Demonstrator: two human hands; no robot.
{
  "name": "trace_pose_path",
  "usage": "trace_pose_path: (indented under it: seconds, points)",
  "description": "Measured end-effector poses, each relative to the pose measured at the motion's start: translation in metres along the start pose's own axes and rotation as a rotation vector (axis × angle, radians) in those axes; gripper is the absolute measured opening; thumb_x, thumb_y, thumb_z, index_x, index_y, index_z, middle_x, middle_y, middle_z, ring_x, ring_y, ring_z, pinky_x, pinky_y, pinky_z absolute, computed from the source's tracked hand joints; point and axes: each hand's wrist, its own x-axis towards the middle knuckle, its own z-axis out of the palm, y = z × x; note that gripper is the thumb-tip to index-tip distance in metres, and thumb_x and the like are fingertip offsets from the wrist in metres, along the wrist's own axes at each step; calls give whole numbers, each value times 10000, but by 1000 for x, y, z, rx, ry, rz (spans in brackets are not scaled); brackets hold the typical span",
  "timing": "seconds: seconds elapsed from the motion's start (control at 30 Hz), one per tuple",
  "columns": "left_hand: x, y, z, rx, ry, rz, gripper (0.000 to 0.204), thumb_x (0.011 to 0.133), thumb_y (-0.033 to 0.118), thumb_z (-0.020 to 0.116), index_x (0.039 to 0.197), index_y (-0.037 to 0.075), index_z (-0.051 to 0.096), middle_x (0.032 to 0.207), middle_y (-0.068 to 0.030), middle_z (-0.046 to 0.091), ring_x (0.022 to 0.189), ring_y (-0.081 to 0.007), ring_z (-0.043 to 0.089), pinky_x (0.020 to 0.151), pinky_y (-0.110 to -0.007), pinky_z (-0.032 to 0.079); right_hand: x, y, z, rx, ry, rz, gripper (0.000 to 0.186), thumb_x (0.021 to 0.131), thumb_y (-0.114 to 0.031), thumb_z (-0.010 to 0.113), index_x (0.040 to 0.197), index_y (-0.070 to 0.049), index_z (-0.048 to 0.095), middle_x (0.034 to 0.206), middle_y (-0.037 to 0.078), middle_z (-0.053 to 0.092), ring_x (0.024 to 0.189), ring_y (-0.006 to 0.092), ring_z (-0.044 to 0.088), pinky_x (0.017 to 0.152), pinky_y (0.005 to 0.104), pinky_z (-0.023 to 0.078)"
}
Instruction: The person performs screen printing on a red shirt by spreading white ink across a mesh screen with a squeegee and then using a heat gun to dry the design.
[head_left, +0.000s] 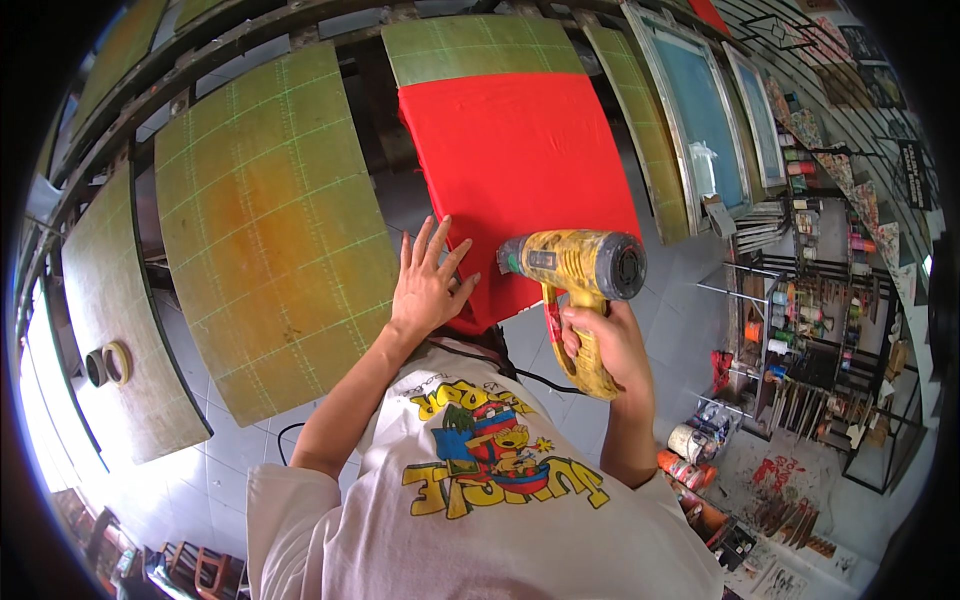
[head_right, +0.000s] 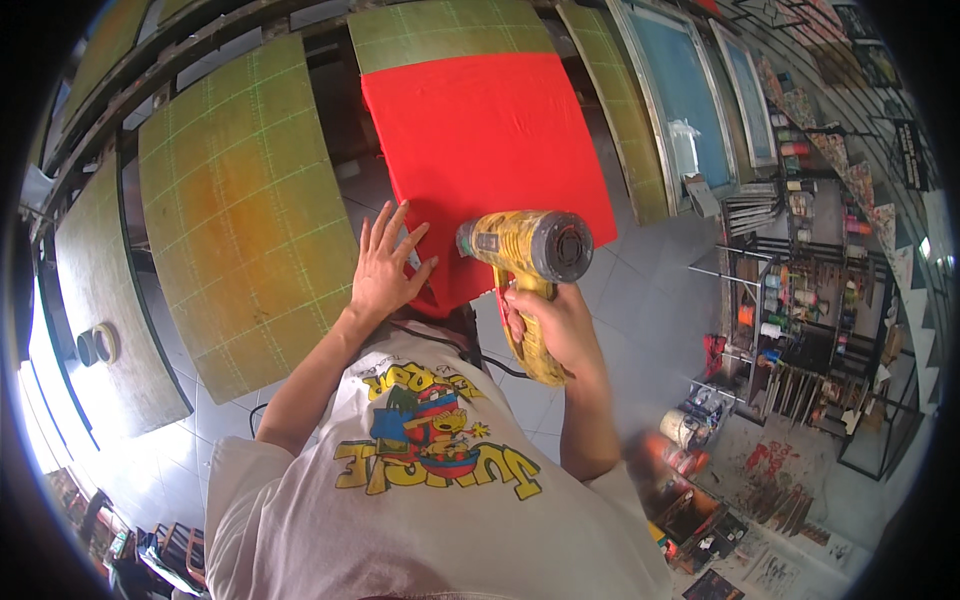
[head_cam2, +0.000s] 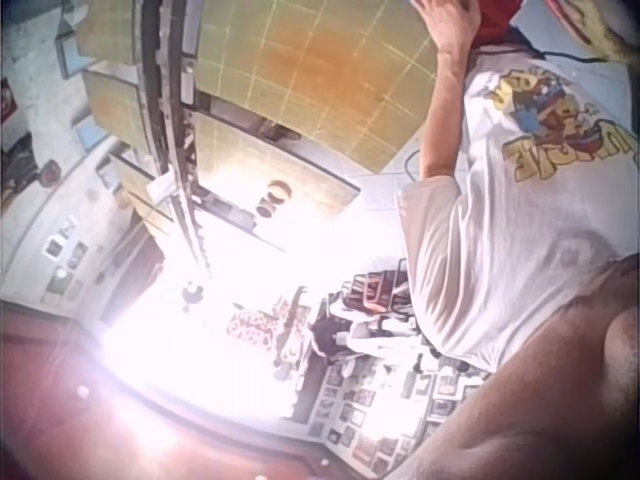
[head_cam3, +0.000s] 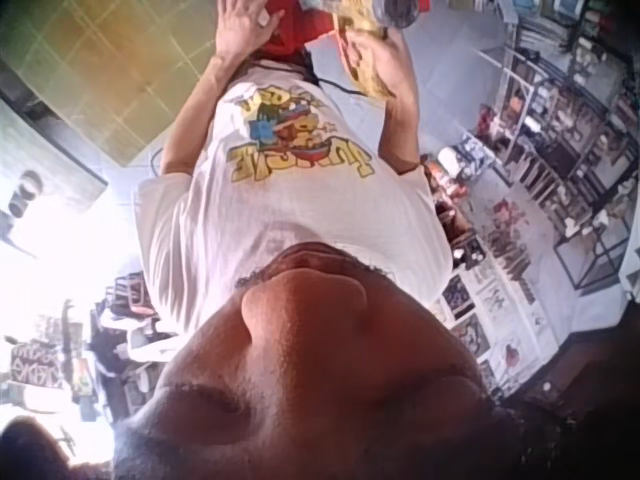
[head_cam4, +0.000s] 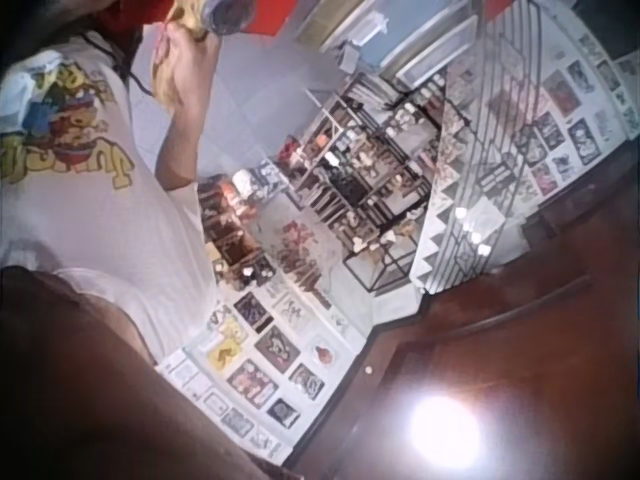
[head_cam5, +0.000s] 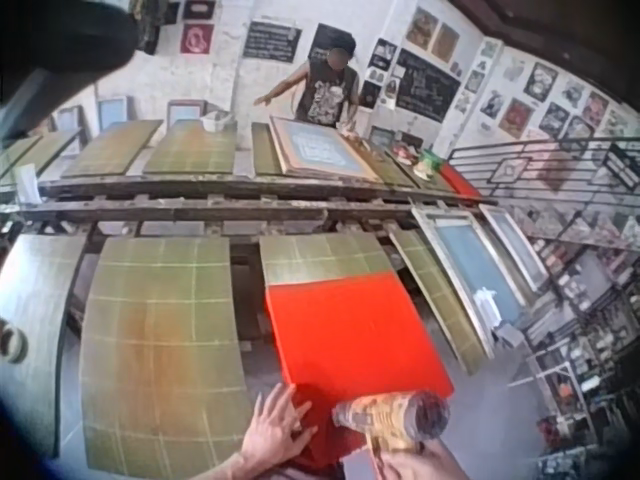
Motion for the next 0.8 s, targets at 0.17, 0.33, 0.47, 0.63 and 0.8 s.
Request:
trace_pose_path:
  seconds: [0.17,0.33,0.47,0.63,0.8]
  points:
    - [1,0,-1,-24,19,-18,565,883,361,774,1388,150,636,1644,-173,321,1548,-402,241,1237,-628,228,-5,-2,1,-36,13,-10,172,917,-65,653,1049,13,575,737,67,581,586,138,564,542,302,455]
    - [2,1,-4,-27,-14,-20,586,875,369,776,1399,151,627,1652,-189,300,1548,-422,231,1234,-627,232,-1,-4,0,-19,-9,-8,172,911,-48,653,1047,16,571,777,75,591,589,143,570,542,303,459]
    - [2,1,-4,-32,-10,-11,582,873,378,775,1393,158,636,1657,-191,290,1550,-428,221,1233,-631,231,2,2,-3,11,12,-7,184,904,-45,657,1053,19,569,821,84,597,598,145,573,546,300,458]
    - [1,1,-3,-27,-3,-20,578,872,386,775,1390,168,642,1659,-196,283,1552,-430,215,1232,-632,230,-9,-7,0,-43,-19,0,192,904,-39,649,1068,26,574,801,78,589,595,144,571,549,303,461]
    - [2,3,-6,-28,13,26,541,874,394,766,1350,152,681,1651,-222,279,1543,-451,215,1220,-657,227,4,0,-7,-8,26,-30,196,903,-47,655,1067,29,580,777,70,588,584,140,562,542,304,457]
